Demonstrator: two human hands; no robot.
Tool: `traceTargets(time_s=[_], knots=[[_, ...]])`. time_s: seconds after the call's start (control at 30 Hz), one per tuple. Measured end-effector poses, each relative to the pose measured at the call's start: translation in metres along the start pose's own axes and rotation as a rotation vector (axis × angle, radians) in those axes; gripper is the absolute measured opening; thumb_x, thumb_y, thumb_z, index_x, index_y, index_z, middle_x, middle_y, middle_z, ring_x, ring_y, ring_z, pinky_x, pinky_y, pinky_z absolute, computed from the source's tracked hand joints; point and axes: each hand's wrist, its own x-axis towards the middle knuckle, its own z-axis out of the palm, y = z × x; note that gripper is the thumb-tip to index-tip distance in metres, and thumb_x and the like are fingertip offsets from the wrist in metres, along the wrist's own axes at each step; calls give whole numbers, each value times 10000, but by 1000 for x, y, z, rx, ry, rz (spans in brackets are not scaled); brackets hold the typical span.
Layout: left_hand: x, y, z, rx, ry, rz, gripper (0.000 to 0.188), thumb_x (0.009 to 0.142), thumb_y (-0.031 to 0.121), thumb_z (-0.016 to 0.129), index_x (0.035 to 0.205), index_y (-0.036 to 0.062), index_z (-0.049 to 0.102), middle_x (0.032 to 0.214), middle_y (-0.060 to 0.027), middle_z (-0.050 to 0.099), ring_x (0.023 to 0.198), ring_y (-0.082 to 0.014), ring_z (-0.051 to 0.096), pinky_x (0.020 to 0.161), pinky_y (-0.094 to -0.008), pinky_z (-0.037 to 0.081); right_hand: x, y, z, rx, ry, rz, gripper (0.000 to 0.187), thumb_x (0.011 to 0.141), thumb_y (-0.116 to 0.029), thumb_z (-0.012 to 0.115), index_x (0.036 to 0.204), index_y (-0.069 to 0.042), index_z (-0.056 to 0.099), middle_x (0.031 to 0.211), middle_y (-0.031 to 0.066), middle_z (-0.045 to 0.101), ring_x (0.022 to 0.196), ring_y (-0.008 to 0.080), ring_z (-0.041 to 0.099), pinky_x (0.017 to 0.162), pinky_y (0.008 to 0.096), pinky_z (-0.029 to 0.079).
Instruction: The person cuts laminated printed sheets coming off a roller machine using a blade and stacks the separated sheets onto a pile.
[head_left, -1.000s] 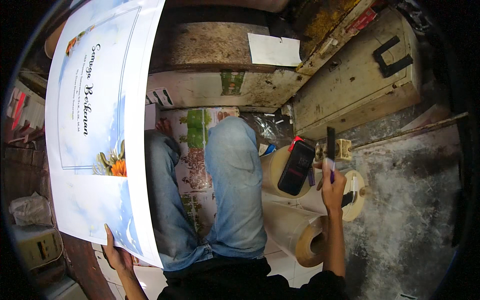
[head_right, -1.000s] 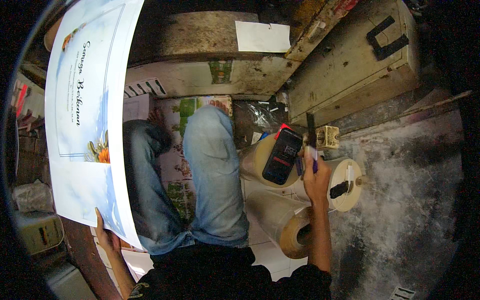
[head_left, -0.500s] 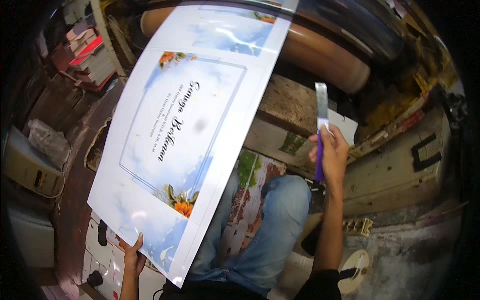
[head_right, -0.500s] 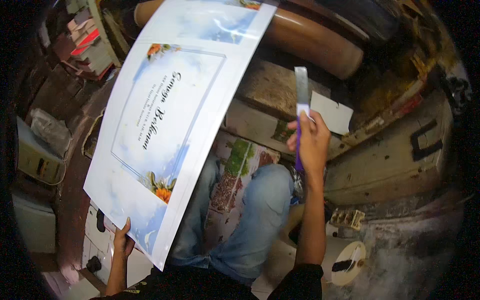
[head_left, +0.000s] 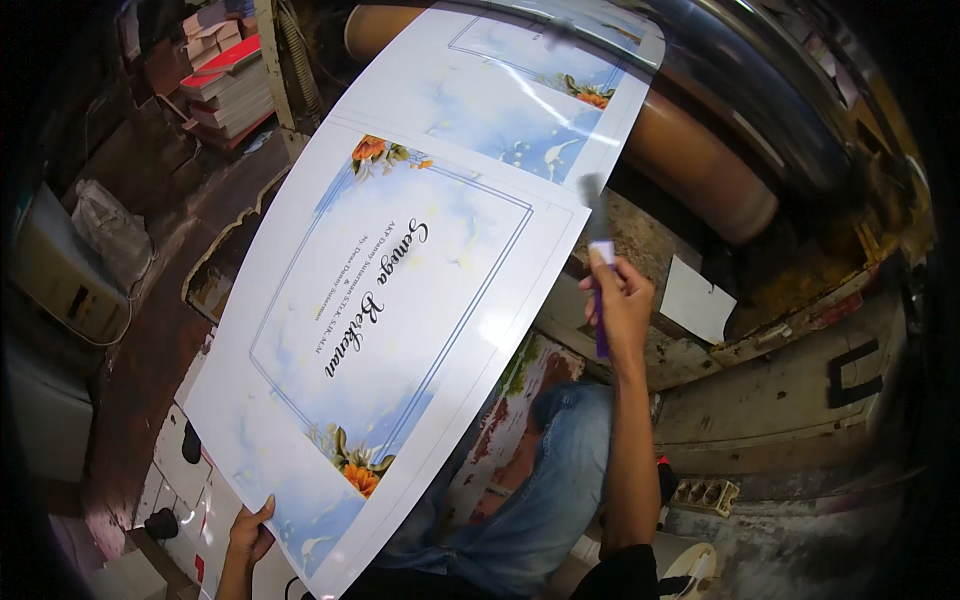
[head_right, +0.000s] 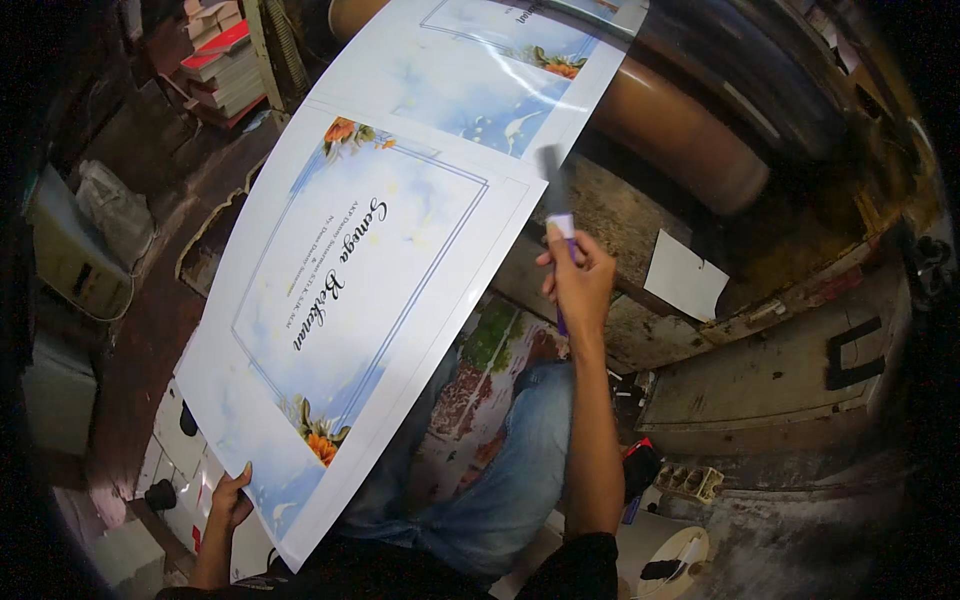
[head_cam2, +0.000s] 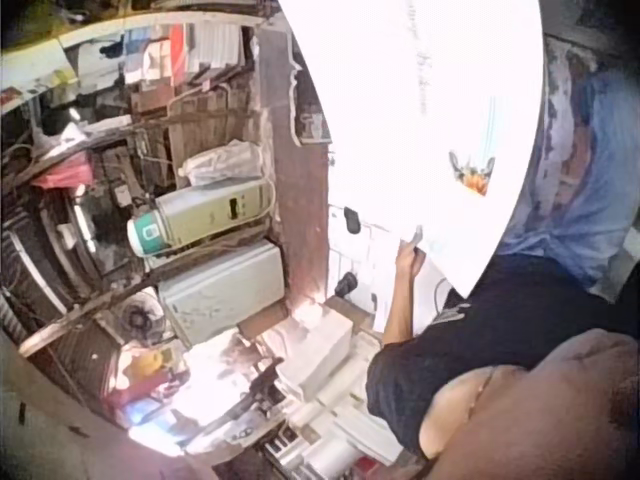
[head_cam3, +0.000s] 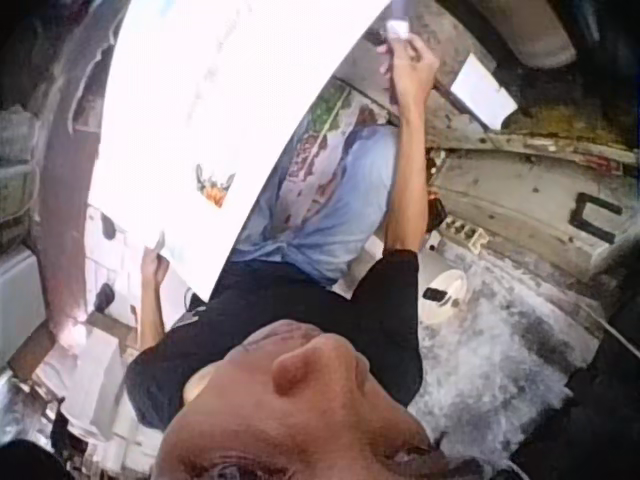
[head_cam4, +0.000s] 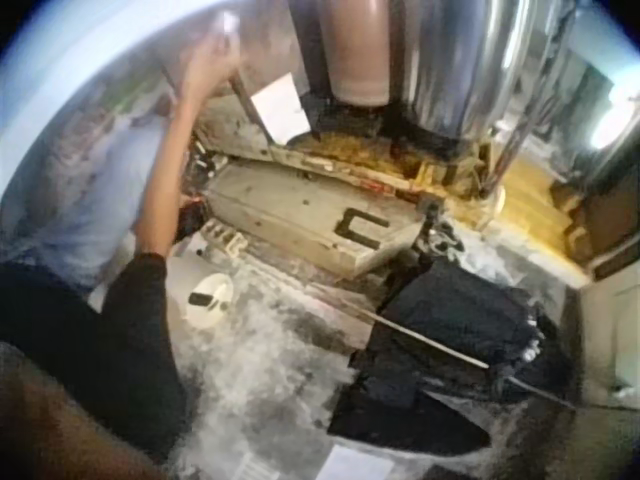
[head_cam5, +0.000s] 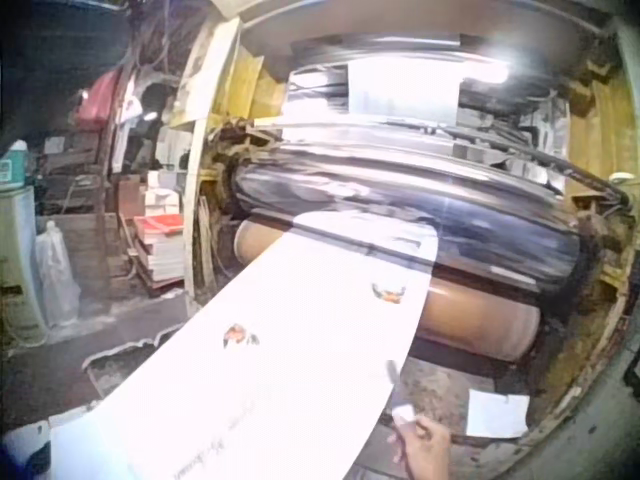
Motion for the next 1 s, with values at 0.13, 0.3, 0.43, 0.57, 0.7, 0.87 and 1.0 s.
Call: traceTargets(time_s=[0.13, 0.3, 0.43, 0.57, 0.7, 0.87, 1.0], knots=[[-6, -10, -10, -42, 29, -49, 543, 914, 94, 615, 1399, 78, 371, 1282, -103, 542, 1186, -272, 537, 1002, -449, 456, 35, -28, 21, 198, 116, 33, 399, 805, -414, 759, 797, -21, 688, 615, 10, 582, 478, 36, 449, 420, 188, 261], [-17, -15, -30, -28, 123, 72, 556, 923, 39, 571, 1422, 94, 334, 1310, -105, 516, 1200, -262, 524, 1013, -455, 450, 55, -3, 38, 182, -42, 16, 363, 751, -348, 806, 691, -27, 648, 558, -15, 534, 474, 41, 437, 420, 190, 258], [-5, -29, -72, 29, 128, 147, 561, 906, 7, 591, 1407, 73, 348, 1257, -73, 533, 1148, -202, 539, 980, -389, 466, 60, 21, 26, -58, -74, 69, 303, 740, -270, 787, 670, -6, 655, 580, 5, 587, 455, 61, 454, 436, 222, 301], [-19, -2, -129, 128, 96, -18, 539, 909, 16, 578, 1400, 40, 355, 1253, -114, 558, 1153, -246, 566, 942, -382, 514, 28, 3, 20, 20, -148, 168, 250, 757, -253, 757, 743, -16, 679, 666, 42, 668, 511, 57, 499, 459, 224, 323], [-26, 5, -138, 495, 257, -71, 530, 896, 93, 657, 1361, 43, 408, 1198, -85, 587, 1063, -210, 594, 876, -371, 534, 12, -18, 6, 25, -254, 251, 260, 795, -249, 730, 856, -2, 677, 717, 62, 687, 539, 51, 515, 468, 205, 350], [49, -28, -113, 108, 214, 75, 527, 878, 9, 655, 1338, 25, 399, 1186, -103, 575, 1065, -235, 590, 907, -359, 514, -18, -48, -1, 10, -291, 240, 274, 830, -236, 708, 854, 34, 670, 707, 78, 678, 531, 60, 540, 471, 186, 373], [112, -41, -95, 132, 243, 213, 524, 875, 4, 656, 1337, 26, 411, 1206, -113, 578, 1069, -240, 594, 910, -358, 521, -48, -68, 10, 15, -348, 221, 278, 830, -251, 713, 853, 20, 654, 696, 71, 658, 535, 67, 547, 459, 185, 377]])
